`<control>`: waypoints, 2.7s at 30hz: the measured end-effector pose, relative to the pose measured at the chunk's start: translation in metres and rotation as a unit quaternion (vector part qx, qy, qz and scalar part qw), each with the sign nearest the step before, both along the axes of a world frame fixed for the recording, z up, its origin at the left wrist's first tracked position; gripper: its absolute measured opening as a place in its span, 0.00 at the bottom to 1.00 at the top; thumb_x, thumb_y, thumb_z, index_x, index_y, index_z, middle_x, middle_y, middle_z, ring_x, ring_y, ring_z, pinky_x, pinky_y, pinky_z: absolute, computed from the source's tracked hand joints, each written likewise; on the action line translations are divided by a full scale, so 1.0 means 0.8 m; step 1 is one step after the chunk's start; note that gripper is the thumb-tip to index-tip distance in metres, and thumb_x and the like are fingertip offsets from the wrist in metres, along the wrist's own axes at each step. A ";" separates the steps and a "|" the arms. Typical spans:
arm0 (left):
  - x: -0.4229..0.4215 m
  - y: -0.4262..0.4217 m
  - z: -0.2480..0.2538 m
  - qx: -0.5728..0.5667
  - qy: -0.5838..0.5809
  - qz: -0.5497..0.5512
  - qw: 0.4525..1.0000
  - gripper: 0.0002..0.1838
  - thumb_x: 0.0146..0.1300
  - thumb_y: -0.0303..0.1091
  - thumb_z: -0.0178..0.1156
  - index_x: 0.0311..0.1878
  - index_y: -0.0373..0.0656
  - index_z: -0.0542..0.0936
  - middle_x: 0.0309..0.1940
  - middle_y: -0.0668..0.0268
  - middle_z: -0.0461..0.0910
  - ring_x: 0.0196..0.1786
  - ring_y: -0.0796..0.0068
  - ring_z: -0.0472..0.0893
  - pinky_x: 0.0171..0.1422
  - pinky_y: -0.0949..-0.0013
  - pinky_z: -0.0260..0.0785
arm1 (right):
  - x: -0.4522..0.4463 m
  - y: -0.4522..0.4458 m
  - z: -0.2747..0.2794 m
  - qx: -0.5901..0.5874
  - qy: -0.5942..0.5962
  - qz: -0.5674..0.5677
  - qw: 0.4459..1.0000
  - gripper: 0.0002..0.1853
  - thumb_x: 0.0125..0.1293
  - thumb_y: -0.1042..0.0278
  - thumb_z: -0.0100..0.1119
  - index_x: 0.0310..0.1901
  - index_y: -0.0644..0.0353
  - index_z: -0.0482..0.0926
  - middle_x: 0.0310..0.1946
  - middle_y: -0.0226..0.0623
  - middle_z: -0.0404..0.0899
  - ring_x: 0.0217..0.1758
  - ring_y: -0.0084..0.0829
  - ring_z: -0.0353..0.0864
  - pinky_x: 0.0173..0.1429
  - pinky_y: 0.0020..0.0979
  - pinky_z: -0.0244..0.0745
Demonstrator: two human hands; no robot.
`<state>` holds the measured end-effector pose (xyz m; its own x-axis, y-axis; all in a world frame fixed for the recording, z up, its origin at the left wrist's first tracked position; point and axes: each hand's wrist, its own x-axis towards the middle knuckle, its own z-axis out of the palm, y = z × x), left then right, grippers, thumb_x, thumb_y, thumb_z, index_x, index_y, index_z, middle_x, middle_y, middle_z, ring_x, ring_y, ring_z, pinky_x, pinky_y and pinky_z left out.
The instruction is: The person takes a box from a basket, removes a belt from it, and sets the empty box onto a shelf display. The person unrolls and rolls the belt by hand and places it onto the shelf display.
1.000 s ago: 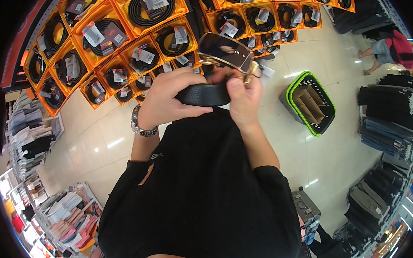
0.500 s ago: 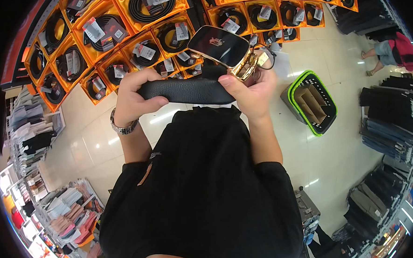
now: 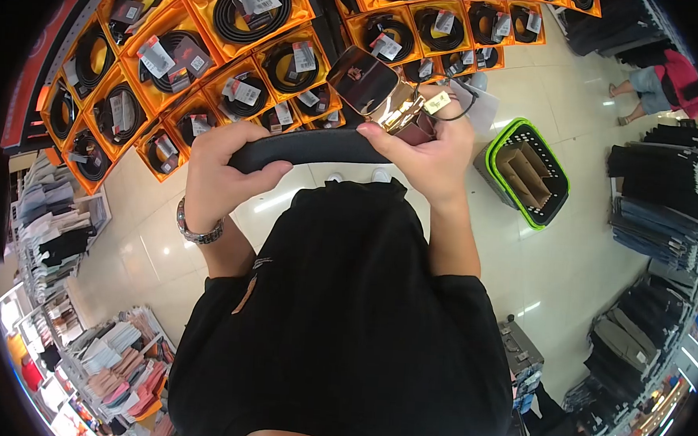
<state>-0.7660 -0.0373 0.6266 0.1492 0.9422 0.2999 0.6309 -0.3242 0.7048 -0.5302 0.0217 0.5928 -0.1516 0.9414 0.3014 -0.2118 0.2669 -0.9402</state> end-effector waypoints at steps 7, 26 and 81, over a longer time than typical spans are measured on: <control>-0.004 0.008 -0.011 0.033 -0.097 -0.081 0.991 0.20 0.38 0.36 0.78 0.32 0.41 0.79 0.24 0.67 0.77 0.25 0.74 0.76 0.30 0.75 0.66 | 0.004 0.007 -0.012 0.003 0.059 0.021 0.998 0.23 0.49 0.82 0.71 0.45 0.68 0.71 0.39 0.38 0.80 0.40 0.23 0.80 0.46 0.24 0.77; 0.039 0.017 -0.021 0.081 -0.012 -0.048 0.996 0.22 0.38 0.43 0.76 0.36 0.43 0.80 0.30 0.64 0.81 0.32 0.64 0.81 0.34 0.68 0.72 | -0.037 -0.003 -0.048 -0.032 0.114 0.096 0.988 0.22 0.60 0.65 0.66 0.51 0.65 0.70 0.41 0.34 0.78 0.40 0.19 0.75 0.45 0.21 0.71; 0.014 -0.002 -0.038 0.077 -0.094 0.018 0.992 0.26 0.36 0.34 0.78 0.43 0.41 0.81 0.33 0.62 0.82 0.33 0.68 0.81 0.39 0.73 0.71 | -0.019 0.025 -0.043 -0.012 0.207 0.032 0.978 0.31 0.57 0.44 0.61 0.47 0.67 0.70 0.27 0.33 0.74 0.29 0.22 0.71 0.34 0.22 0.65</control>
<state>-0.7548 -0.0392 0.5959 0.0444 0.8863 0.4610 0.5057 -0.4179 0.7547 -0.5457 0.0414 0.5587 -0.0797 0.9416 0.3273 -0.5914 0.2196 -0.7759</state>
